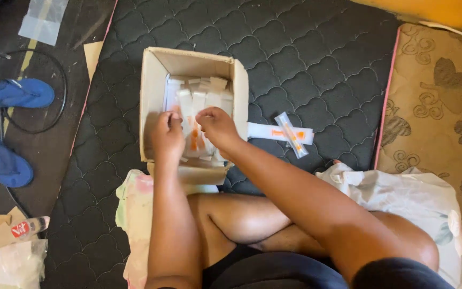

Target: A person is manually inserting small printed paper strips into clear plastic sleeves, one by one, and placing them aside.

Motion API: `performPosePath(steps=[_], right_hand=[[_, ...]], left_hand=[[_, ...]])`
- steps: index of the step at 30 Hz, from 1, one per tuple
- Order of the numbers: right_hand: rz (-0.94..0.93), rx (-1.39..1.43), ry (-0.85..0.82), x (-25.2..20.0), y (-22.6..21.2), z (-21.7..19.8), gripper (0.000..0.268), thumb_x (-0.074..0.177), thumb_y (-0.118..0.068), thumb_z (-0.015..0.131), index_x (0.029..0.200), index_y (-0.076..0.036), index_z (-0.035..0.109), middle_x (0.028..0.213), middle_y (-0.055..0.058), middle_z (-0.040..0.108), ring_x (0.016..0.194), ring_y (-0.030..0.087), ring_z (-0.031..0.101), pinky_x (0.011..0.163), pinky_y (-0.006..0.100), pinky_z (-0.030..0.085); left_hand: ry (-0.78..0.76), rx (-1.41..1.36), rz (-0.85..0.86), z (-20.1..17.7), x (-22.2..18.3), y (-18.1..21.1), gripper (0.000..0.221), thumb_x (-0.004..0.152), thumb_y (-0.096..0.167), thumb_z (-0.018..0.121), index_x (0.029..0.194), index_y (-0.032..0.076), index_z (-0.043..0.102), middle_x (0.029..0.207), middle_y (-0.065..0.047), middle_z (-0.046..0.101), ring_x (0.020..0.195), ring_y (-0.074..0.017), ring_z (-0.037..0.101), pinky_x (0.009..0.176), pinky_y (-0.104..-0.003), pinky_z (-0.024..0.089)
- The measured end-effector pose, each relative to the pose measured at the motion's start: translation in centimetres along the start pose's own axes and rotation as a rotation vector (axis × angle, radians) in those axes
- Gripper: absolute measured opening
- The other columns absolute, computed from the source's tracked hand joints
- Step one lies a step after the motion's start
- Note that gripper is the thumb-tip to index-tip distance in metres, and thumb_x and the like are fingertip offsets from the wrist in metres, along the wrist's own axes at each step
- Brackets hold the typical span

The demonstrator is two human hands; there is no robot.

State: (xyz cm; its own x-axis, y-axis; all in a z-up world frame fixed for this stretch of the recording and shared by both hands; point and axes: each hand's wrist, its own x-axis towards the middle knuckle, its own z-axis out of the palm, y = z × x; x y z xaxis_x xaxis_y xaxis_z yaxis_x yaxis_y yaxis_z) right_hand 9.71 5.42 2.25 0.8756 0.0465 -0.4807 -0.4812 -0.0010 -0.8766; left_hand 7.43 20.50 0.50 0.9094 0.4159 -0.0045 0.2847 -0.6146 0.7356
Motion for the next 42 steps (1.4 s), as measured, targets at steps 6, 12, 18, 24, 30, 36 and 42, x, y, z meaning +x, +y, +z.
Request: performPosePath(steps=[6, 12, 18, 24, 30, 36, 42], right_hand=[[0.102, -0.73, 0.112, 3.0, 4.6, 3.6, 0.046, 0.086, -0.043, 0.075, 0.112, -0.007, 0.063, 0.1, 0.014, 0.069, 0.099, 0.033, 0.072, 0.08, 0.05, 0.06], [0.126, -0.978, 0.045, 3.9, 4.3, 5.1, 0.04, 0.095, -0.036, 0.062, 0.125, -0.012, 0.051, 0.119, 0.012, 0.064, 0.121, 0.035, 0.058, 0.099, 0.056, 0.046], [0.111, -0.928, 0.154, 4.6, 5.5, 4.1, 0.027, 0.096, -0.03, 0.065, 0.116, -0.013, 0.057, 0.107, 0.008, 0.066, 0.115, 0.032, 0.063, 0.093, 0.049, 0.054], [-0.03, -0.759, 0.194, 0.2, 0.5, 3.1, 0.018, 0.1, -0.019, 0.052, 0.104, -0.008, 0.066, 0.091, 0.014, 0.071, 0.099, 0.035, 0.073, 0.083, 0.048, 0.06], [-0.256, -0.228, 0.102, -3.9, -1.7, 0.3, 0.017, 0.098, -0.023, 0.058, 0.104, -0.012, 0.07, 0.096, 0.019, 0.073, 0.097, 0.036, 0.072, 0.083, 0.047, 0.056], [-0.405, -0.461, -0.069, -10.7, -5.3, -11.6, 0.026, 0.092, -0.02, 0.07, 0.111, -0.004, 0.073, 0.105, 0.027, 0.074, 0.108, 0.05, 0.066, 0.093, 0.057, 0.052], [-0.907, -0.773, 0.575, -15.8, -3.1, -21.3, 0.02, 0.088, -0.012, 0.082, 0.104, -0.012, 0.071, 0.096, 0.006, 0.064, 0.1, 0.029, 0.063, 0.098, 0.041, 0.044]], left_hand=[[-0.118, 0.104, -0.088, 0.0, 0.5, 2.3, 0.036, 0.102, 0.036, 0.047, 0.116, 0.009, 0.067, 0.113, -0.019, 0.072, 0.114, -0.0397, 0.065, 0.098, -0.051, 0.052], [-0.164, 0.134, -0.154, -0.6, 0.9, 4.0, 0.041, 0.102, 0.042, 0.046, 0.121, 0.012, 0.067, 0.113, -0.015, 0.072, 0.114, -0.0368, 0.066, 0.098, -0.05, 0.053], [-0.126, 0.08, -0.129, -0.4, 1.0, 4.0, 0.039, 0.102, 0.038, 0.048, 0.12, 0.008, 0.065, 0.111, -0.019, 0.071, 0.113, -0.0395, 0.066, 0.097, -0.052, 0.053], [-0.101, 0.028, -0.133, -0.6, 0.6, 4.4, 0.039, 0.1, 0.038, 0.053, 0.118, 0.006, 0.067, 0.111, -0.02, 0.072, 0.112, -0.0403, 0.066, 0.097, -0.051, 0.053], [-0.039, -0.751, -0.311, -0.5, -0.9, 4.6, 0.03, 0.099, 0.037, 0.059, 0.105, 0.008, 0.065, 0.088, -0.007, 0.066, 0.068, -0.019, 0.067, 0.057, -0.029, 0.057], [-0.269, -1.236, -0.38, -4.3, -8.1, 14.7, 0.018, 0.09, 0.016, 0.073, 0.098, 0.007, 0.059, 0.083, -0.001, 0.066, 0.069, -0.0172, 0.069, 0.059, -0.028, 0.059], [-0.16, -1.306, -0.537, 5.0, -14.1, 13.5, 0.028, 0.09, 0.009, 0.076, 0.108, 0.0, 0.056, 0.084, -0.008, 0.062, 0.069, -0.0236, 0.072, 0.072, -0.038, 0.068]])
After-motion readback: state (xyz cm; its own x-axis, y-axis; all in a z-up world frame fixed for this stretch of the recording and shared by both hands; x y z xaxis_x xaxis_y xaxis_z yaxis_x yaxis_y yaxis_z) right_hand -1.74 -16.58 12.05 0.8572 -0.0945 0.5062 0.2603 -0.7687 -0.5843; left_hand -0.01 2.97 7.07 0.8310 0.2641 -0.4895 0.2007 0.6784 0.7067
